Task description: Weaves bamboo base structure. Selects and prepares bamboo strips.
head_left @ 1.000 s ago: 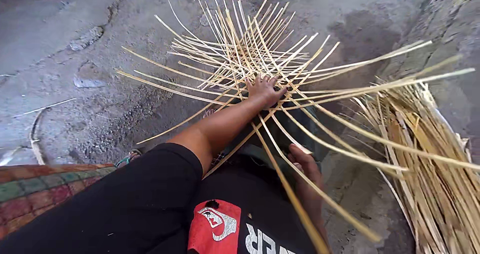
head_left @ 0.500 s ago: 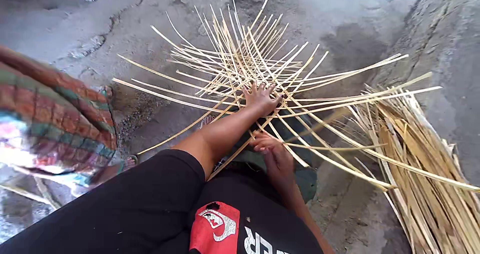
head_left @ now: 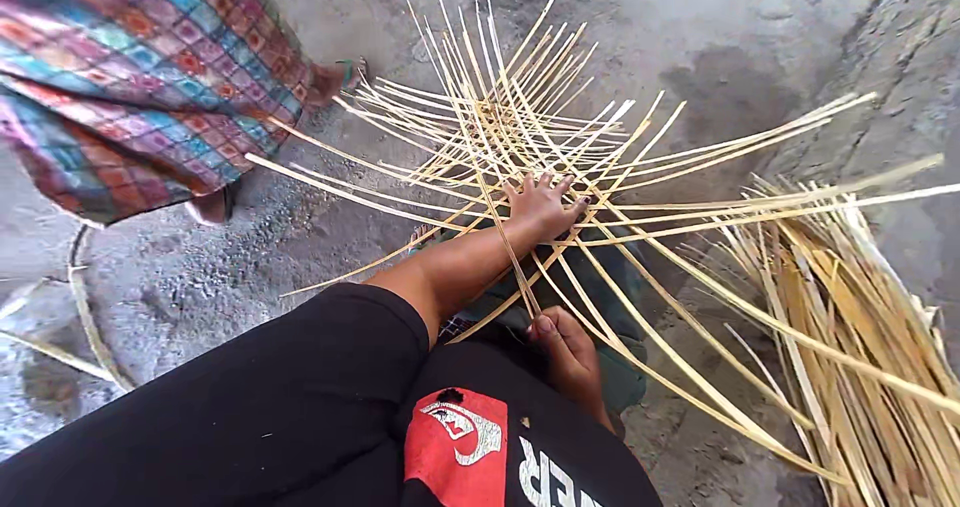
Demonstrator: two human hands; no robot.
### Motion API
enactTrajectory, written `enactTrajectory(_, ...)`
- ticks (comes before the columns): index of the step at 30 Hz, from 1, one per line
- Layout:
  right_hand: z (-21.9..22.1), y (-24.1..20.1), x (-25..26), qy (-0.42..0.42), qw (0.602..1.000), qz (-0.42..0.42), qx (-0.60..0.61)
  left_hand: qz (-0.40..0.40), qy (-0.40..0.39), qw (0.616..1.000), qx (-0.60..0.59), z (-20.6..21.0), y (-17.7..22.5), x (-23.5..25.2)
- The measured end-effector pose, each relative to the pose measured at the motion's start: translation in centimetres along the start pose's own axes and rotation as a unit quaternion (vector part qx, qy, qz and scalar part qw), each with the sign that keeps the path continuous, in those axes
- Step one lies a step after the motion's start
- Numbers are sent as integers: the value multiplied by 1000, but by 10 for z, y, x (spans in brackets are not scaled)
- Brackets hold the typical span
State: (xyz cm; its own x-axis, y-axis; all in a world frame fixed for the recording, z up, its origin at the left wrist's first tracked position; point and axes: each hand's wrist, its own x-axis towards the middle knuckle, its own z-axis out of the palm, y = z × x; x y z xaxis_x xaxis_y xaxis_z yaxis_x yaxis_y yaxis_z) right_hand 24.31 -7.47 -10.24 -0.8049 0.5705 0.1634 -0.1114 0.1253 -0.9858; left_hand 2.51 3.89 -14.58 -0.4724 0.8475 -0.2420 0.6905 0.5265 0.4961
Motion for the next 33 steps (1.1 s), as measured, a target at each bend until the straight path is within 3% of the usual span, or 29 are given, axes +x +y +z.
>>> enactTrajectory(9,-10,-3,-20,1,1000,-13,-1,11,10,1000,-25,-12,-4,0)
enactTrajectory(12,-20,1,-24,-54,998,-43,15,26,-8,998,-64,-31,-14,1)
enactTrajectory(18,-34,0,-36,-134,963,60,227,88,-89,987,-103,-60,-17,2)
enactTrajectory(23,-39,-4,-48,-79,924,112,357,144,-129,981,-15,-53,1,-13)
enactTrajectory(27,-41,-2,-52,-91,911,143,376,223,-76,970,55,-68,6,6)
enactTrajectory(33,-44,11,-52,-93,882,131,443,292,88,934,184,-184,20,57)
